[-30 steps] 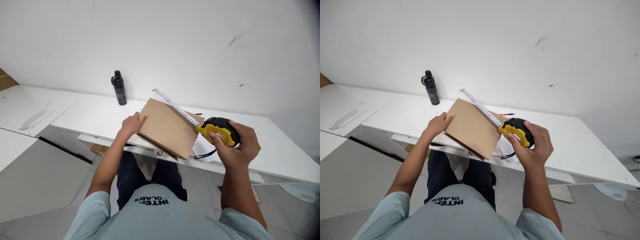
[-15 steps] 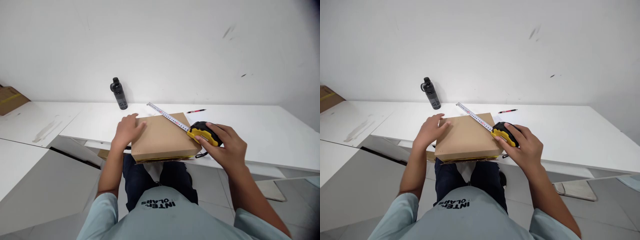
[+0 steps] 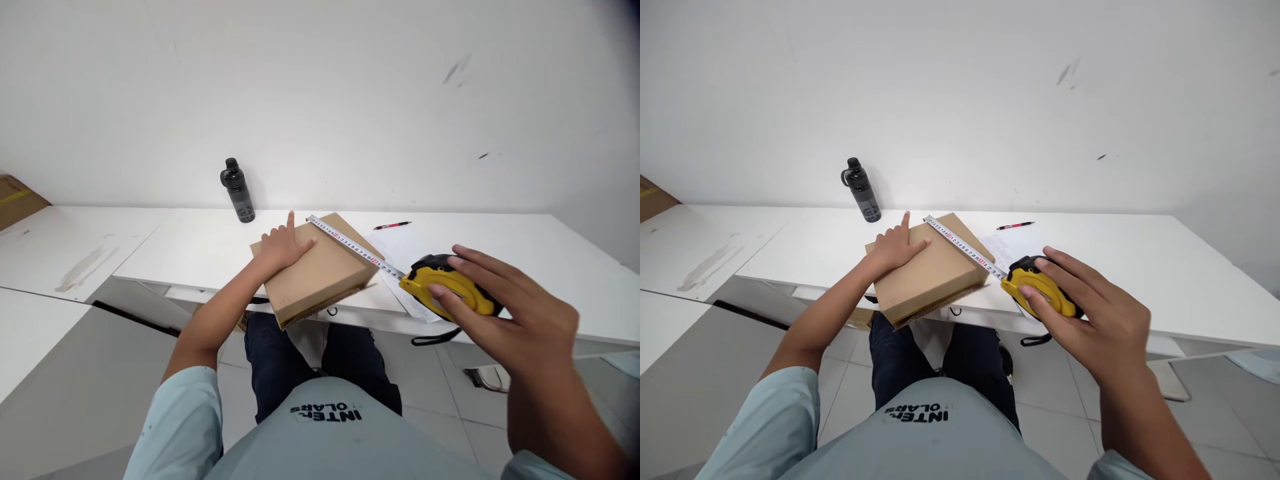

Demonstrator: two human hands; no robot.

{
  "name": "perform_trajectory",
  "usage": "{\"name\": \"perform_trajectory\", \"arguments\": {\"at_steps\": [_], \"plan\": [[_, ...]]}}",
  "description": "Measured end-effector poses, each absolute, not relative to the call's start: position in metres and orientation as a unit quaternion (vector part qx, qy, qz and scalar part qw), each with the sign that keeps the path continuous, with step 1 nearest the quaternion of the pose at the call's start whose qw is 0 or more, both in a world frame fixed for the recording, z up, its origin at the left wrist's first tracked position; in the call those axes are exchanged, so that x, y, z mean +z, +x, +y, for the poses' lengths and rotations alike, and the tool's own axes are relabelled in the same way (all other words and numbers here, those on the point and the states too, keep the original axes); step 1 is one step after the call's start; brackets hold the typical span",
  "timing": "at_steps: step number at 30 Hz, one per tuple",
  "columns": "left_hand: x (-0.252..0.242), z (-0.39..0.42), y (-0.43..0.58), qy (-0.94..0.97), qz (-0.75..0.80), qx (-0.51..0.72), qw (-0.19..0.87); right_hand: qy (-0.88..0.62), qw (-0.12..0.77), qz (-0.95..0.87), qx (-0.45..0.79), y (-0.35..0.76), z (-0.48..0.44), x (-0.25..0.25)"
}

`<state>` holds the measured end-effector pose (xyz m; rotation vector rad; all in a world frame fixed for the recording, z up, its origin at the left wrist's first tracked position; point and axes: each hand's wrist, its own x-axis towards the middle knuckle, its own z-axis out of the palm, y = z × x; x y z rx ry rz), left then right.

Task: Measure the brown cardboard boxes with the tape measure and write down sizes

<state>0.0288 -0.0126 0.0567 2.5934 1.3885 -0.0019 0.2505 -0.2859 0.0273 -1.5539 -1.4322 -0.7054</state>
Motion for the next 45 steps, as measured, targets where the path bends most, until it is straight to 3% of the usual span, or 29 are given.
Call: {"name": "perform_trajectory", "arguments": {"at_steps": [6, 17, 36, 45], "plan": [[0.059, 0.006, 0.027, 0.848, 0.522, -0.011, 0.085, -0.602, 0.457, -0.592, -0.279, 0.245, -0.283, 0.03], [0.053, 0.025, 0.022, 0.922, 0.371, -0.005, 0.111, -0.605, 0.422, -0.611, -0.289, 0.251, -0.26, 0.005], [0.055, 0.033, 0.026, 0.954, 0.299, 0.019, -0.003, -0.572, 0.374, -0.613, -0.397, 0.227, -0.219, -0.004], [0.057, 0.029, 0.025, 0.951, 0.307, 0.029, 0.005, -0.576, 0.442, -0.586, -0.361, 0.212, -0.189, -0.004]]}}
